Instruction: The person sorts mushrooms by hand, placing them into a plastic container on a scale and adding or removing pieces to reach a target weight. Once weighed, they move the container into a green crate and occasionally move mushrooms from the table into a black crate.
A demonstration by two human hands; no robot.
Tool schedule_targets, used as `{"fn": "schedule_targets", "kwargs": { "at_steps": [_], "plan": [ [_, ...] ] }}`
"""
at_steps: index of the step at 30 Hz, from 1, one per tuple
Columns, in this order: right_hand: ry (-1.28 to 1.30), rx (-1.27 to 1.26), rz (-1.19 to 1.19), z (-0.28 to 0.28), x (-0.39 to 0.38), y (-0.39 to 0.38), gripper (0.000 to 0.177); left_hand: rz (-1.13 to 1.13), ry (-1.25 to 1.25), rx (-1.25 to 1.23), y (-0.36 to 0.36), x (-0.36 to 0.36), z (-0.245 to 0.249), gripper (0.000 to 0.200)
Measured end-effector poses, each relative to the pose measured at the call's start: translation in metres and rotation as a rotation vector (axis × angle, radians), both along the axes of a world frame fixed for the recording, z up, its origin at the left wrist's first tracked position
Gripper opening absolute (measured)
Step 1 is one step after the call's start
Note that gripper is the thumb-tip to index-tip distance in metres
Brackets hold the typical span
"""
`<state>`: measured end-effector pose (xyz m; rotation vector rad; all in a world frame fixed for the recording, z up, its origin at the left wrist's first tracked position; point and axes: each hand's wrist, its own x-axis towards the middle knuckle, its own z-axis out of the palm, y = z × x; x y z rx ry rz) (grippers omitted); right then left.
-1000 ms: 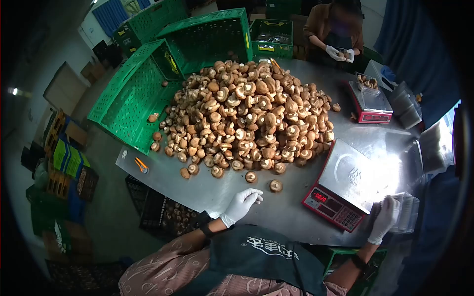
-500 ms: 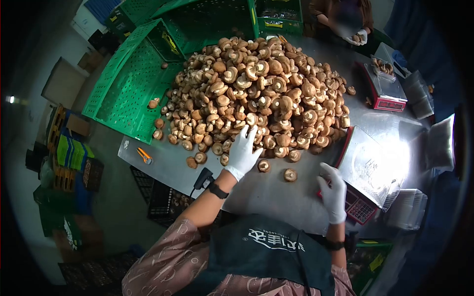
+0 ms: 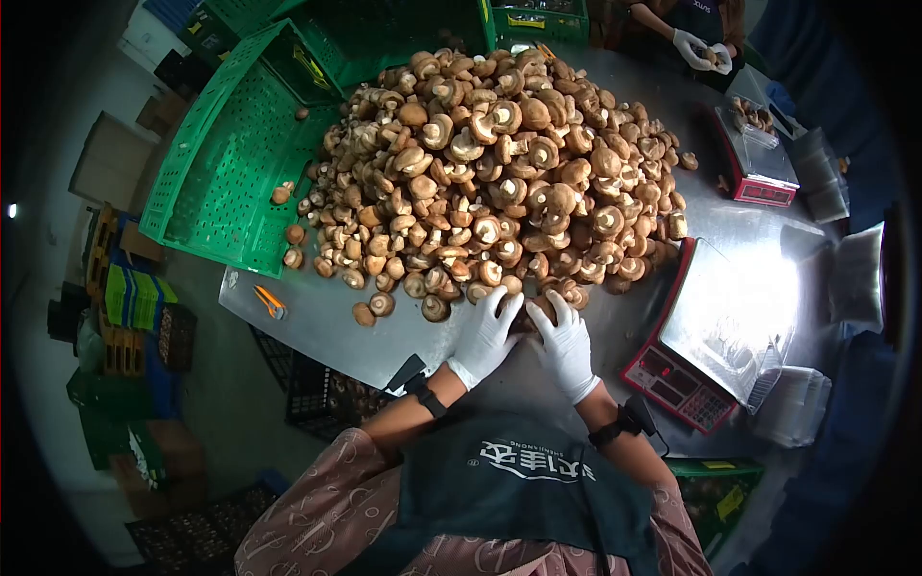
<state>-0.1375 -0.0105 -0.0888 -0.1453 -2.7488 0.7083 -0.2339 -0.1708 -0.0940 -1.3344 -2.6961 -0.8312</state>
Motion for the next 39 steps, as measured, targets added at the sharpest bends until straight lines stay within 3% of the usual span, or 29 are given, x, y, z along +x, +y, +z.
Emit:
{"fn": "schedule_targets", "kwargs": {
  "at_steps": [6,11,15,18,21,23,26,29,32,33,37,39],
  "plan": [
    [0.117,-0.056,0.042,-0.021,0.044,-0.004,0.055,-0.118,-0.018,0.077,-0.028,0.041,-0.031,0.082],
    [0.137,0.062,0.104,-0.021,0.068,-0.006,0.057,-0.074,0.019,0.050,-0.044,0.044,-0.034,0.082],
    [0.125,0.071,0.085,-0.015,0.074,0.000,0.070,0.042,0.023,0.002,-0.059,0.034,-0.030,0.098],
    [-0.039,0.117,-0.140,-0.004,0.079,0.003,0.090,0.132,-0.003,-0.062,-0.065,0.029,-0.027,0.106],
    [-0.193,0.010,-0.197,-0.009,0.080,0.005,0.096,0.176,0.006,-0.088,-0.065,0.026,-0.021,0.112],
    [-0.216,0.008,-0.184,-0.007,0.076,0.005,0.100,0.183,-0.166,-0.192,-0.060,0.024,-0.012,0.115],
    [-0.231,0.049,-0.179,-0.006,0.063,0.011,0.099,0.106,-0.123,-0.166,-0.048,0.018,-0.012,0.117],
    [-0.245,0.032,-0.171,-0.007,0.043,0.023,0.095,0.027,-0.237,-0.135,-0.033,0.005,-0.009,0.118],
    [-0.100,0.025,-0.053,-0.008,0.029,0.027,0.072,-0.024,-0.367,-0.210,-0.017,0.001,-0.001,0.115],
    [-0.099,0.026,-0.050,-0.007,0.027,0.024,0.072,-0.060,-0.424,-0.230,-0.015,0.001,-0.002,0.114],
    [-0.092,-0.102,-0.076,-0.007,0.034,0.022,0.059,-0.052,-0.348,-0.114,-0.018,0.012,-0.003,0.112],
    [-0.040,-0.181,-0.068,-0.006,0.041,0.020,0.050,-0.017,-0.332,-0.177,-0.018,0.019,0.005,0.112]
  ]
}}
